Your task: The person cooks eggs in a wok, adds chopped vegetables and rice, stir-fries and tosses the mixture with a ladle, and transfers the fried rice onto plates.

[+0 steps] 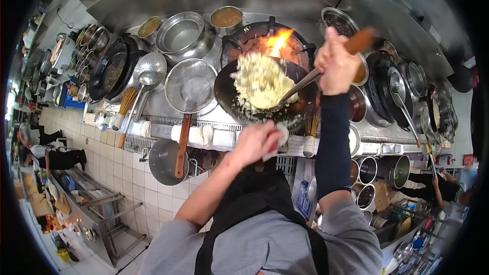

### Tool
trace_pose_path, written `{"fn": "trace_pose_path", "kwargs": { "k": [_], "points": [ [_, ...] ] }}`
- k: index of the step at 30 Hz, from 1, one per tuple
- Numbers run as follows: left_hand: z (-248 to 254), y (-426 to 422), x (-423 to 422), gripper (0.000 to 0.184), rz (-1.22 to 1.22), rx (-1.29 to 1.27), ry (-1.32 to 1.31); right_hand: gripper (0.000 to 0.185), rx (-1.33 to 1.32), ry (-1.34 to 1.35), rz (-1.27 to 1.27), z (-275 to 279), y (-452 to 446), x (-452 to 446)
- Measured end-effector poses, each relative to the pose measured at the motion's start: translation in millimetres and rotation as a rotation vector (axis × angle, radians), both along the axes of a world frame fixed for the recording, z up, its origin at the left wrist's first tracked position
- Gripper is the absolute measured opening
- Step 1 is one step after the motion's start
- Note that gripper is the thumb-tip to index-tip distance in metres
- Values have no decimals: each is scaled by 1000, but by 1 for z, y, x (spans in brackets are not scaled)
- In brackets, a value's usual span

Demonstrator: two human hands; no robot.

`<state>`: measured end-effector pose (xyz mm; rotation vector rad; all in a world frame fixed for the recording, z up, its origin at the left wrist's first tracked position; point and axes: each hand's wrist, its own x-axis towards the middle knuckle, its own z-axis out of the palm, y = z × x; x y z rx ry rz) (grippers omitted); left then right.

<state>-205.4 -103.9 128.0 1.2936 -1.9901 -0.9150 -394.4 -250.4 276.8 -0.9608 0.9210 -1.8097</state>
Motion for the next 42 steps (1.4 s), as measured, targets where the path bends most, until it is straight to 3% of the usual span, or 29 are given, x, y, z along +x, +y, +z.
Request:
{"fn": "trace_pose_path", "kwargs": {
  "k": [1,3,5,7,11,15,17,18,19,21,22,23,25,26,29,31,33,34,37,38,41,42],
  "points": [
    [4,-18,-2,25,7,37,6,40,64,-8,-4,-18,-10,6],
    [-46,-18,-17,23,-7,71,-5,40,-10,-1,57,-90,-42,7],
    [-102,3,-22,23,9,-30,-62,41,-104,-14,26,-101,-54,-2],
    [-123,28,-11,26,-7,-130,-65,44,-241,13,76,-69,-54,-17],
    [-102,17,5,27,-87,-63,-89,46,-307,117,246,-21,-45,-38],
    [-112,-48,-16,29,-55,-37,-118,47,-221,107,93,35,-61,-24],
    [-125,-67,-22,28,-47,-24,-141,46,-230,21,24,29,-73,-25],
    [-117,-75,-22,27,-96,99,-132,43,-223,-22,-65,5,-81,-23],
    [-117,-82,-24,27,-81,85,-124,41,-199,14,-157,-53,-107,-18],
    [-123,-77,-26,27,-67,78,-124,37,-112,147,69,-156,-128,0],
    [-126,-77,-25,26,-57,74,-180,39,-23,132,234,-136,-138,-5],
    [-131,-71,-27,28,-35,50,-187,41,-49,193,160,-121,-155,-4],
    [-137,-73,-28,32,-19,-20,-214,41,87,115,261,-81,-154,-10],
    [-142,-74,-28,32,-8,-46,-192,43,115,164,68,-66,-147,-5],
    [-143,-74,-27,32,-13,-53,-167,38,-163,236,-181,-136,-143,-17],
    [-138,-80,-27,33,-13,-22,-170,41,-78,148,253,-133,-132,-3],
    [-139,-73,-27,33,0,-39,-189,40,98,67,266,-97,-158,-7],
    [-137,-73,-27,33,-12,15,-166,39,136,83,77,-82,-166,-2],
    [-135,-71,-27,34,15,-24,-170,41,-111,13,-90,-91,-142,-6],
    [-136,-73,-26,35,-8,9,-174,42,-241,254,-202,-130,-149,3],
    [-131,-72,-27,34,-1,18,-167,45,-74,415,295,-115,-158,16],
    [-133,-62,-28,34,1,36,-162,45,-1,425,252,-103,-172,12]
  ]
}}
